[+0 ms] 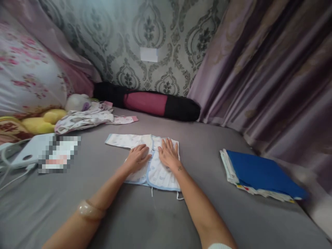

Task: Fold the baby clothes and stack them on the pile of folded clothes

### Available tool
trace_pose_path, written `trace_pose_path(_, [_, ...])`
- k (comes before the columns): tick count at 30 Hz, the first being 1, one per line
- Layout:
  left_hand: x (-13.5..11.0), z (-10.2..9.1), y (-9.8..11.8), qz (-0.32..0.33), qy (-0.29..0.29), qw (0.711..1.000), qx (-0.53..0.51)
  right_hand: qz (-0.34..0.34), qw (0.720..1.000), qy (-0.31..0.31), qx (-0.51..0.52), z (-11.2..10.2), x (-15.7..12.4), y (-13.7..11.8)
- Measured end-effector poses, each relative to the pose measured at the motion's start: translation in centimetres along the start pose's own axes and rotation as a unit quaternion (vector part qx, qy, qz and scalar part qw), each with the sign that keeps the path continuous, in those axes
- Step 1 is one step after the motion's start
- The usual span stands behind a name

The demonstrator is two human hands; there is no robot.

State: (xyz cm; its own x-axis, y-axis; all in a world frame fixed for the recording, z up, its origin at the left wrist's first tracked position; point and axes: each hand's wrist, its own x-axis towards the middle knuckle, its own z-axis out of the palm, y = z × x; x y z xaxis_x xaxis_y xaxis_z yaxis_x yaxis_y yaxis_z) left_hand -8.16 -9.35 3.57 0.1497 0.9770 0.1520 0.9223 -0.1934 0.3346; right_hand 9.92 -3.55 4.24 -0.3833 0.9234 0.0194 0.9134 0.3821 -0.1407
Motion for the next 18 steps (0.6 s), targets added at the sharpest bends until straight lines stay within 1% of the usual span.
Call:
trace_pose_path(5, [0.1,0.6,-0.3,-0.003,0.003,1.000,0.007,0.042,0.999,0.010,-0.027,0.0,-0.6,1.6])
trace_pose_path(8, [0.1,0.6,-0.3,-0.008,0.003,1.000,0.000,0.059,0.998,0.005,-0.024,0.4,-0.6,2.2])
trace_pose_path(11, [0.1,0.4,-0.2,-0.015,0.008,1.000,-0.021,0.061,0.998,0.001,-0.011,0.9,-0.4,2.4])
trace_pose_path(13, [0.3,0.1,-0.2,-0.021,0.016,0.998,-0.050,0.061,0.998,0.001,-0.005,0.9,-0.4,2.4])
trace_pose_path(15, [0.5,0.0,-0.5,-0.022,0.029,0.994,-0.101,0.061,0.998,-0.007,0.000,0.7,-0.4,2.5])
trace_pose_path(18, [1.0,-0.3,-1.1,-0.043,0.061,0.975,-0.208,0.063,0.997,-0.034,0.010,0.2,-0.2,2.6])
